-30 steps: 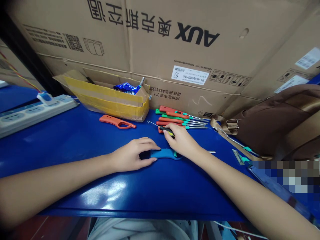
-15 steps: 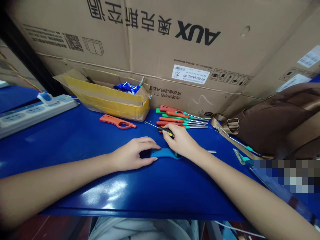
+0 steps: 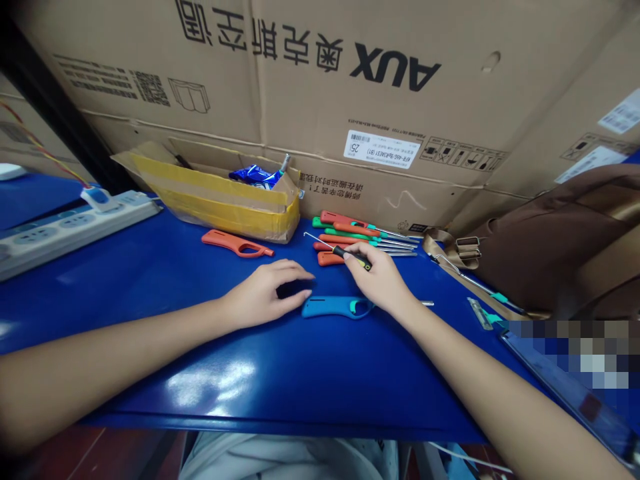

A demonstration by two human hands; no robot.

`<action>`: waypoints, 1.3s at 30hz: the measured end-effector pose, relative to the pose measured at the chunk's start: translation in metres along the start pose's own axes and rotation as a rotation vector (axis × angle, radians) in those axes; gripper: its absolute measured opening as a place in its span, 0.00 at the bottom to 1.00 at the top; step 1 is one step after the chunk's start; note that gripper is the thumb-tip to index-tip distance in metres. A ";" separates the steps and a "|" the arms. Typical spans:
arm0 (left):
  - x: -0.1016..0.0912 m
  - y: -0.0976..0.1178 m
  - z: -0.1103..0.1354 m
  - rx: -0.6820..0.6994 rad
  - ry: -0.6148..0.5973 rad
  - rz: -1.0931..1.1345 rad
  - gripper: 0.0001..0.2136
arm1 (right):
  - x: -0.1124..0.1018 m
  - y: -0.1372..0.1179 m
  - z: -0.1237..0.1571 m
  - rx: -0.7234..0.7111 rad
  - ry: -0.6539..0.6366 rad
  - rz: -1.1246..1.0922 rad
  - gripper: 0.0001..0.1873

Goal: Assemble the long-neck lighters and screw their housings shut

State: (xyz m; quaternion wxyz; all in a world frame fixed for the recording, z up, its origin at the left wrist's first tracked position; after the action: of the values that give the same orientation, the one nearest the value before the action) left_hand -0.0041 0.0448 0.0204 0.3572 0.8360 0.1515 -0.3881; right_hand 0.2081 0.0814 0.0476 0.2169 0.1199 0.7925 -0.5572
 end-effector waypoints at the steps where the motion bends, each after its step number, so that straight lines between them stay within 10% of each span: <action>1: -0.002 -0.004 -0.002 -0.027 0.017 -0.039 0.12 | -0.001 0.003 0.002 0.057 0.001 -0.054 0.15; 16: 0.024 -0.043 -0.060 -0.359 0.063 0.127 0.22 | -0.016 0.028 0.015 0.350 0.172 -0.523 0.16; 39: 0.007 -0.035 -0.068 -0.169 -0.206 -0.266 0.18 | -0.020 0.026 0.016 0.345 0.161 -0.561 0.13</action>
State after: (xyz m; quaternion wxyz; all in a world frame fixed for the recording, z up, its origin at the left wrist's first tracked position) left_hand 0.0188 0.1180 0.0284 0.3853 0.7314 0.2554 -0.5013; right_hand 0.2398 0.0771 0.0307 -0.0315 -0.0244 0.7032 -0.7099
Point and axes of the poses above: each hand's wrist, its own z-axis away from the middle knuckle, its own x-axis out of the palm, y = z × x, the point moved 4 cm from there along -z, towards the middle knuckle, and after that the axes turned 6 degrees about -z, right-handed, at the moved point
